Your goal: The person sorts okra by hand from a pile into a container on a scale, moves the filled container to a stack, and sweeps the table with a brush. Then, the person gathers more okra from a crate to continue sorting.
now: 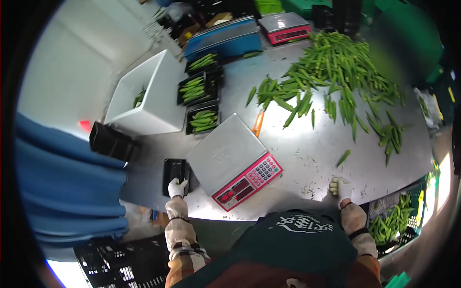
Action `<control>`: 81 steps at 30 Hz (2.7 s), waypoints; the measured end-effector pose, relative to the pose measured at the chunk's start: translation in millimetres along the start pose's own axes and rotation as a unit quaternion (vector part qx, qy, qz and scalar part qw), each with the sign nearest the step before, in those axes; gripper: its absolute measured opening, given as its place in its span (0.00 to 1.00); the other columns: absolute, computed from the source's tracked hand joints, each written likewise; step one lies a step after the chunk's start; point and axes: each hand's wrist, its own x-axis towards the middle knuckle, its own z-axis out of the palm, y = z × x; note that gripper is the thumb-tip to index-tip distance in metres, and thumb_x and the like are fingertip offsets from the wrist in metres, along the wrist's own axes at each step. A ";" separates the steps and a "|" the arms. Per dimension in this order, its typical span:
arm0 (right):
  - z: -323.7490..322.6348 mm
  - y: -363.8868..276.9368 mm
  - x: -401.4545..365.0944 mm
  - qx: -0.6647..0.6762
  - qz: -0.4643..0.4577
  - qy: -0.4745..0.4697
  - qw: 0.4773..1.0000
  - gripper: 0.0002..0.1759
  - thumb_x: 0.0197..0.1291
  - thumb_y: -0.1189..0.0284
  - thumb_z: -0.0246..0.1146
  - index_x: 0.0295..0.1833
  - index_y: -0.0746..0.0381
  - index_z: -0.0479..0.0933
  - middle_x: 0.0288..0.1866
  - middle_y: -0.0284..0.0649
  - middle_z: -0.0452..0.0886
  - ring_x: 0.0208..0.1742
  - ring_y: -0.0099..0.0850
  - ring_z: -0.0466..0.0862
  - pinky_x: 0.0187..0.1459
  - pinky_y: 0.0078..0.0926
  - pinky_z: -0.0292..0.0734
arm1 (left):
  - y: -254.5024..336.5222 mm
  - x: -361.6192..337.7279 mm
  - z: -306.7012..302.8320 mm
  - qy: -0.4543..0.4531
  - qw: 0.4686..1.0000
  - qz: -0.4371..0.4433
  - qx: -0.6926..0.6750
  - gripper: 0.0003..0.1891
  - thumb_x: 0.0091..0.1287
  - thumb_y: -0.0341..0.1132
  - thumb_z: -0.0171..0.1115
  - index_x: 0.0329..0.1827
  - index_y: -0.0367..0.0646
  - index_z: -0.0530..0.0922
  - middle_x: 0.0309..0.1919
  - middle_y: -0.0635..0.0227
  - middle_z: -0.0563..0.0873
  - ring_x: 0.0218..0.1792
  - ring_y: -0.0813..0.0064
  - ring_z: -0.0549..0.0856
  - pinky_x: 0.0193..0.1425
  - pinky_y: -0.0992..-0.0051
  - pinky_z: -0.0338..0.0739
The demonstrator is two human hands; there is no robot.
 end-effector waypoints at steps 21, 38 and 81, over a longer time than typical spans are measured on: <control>-30.0 -69.2 13.9 -0.213 -0.139 -0.002 0.967 0.09 0.62 0.67 0.60 0.35 0.62 0.79 0.24 0.38 0.83 0.20 0.27 0.80 0.24 0.24 0.73 | 253.8 -118.7 -42.2 -0.059 0.922 0.372 -0.090 0.25 0.49 0.28 0.73 0.53 0.43 0.79 0.45 0.59 0.83 0.52 0.59 0.79 0.57 0.65 0.74; -142.9 -136.1 106.9 -0.079 -0.240 0.142 0.957 0.15 0.54 0.65 0.65 0.42 0.64 0.80 0.34 0.46 0.83 0.32 0.37 0.81 0.37 0.32 0.75 | 542.8 -153.5 101.0 -0.267 0.803 0.476 -0.240 0.22 0.57 0.26 0.69 0.55 0.39 0.76 0.50 0.56 0.83 0.52 0.63 0.81 0.59 0.69 0.73; -115.2 -169.0 138.0 -0.647 -0.309 0.206 0.666 0.05 0.54 0.67 0.61 0.32 0.56 0.73 0.27 0.36 0.72 0.28 0.31 0.79 0.26 0.31 0.76 | 541.4 -266.8 188.8 -0.185 0.861 0.468 -0.071 0.25 0.58 0.32 0.66 0.60 0.45 0.74 0.71 0.48 0.61 0.72 0.46 0.54 0.73 0.52 0.54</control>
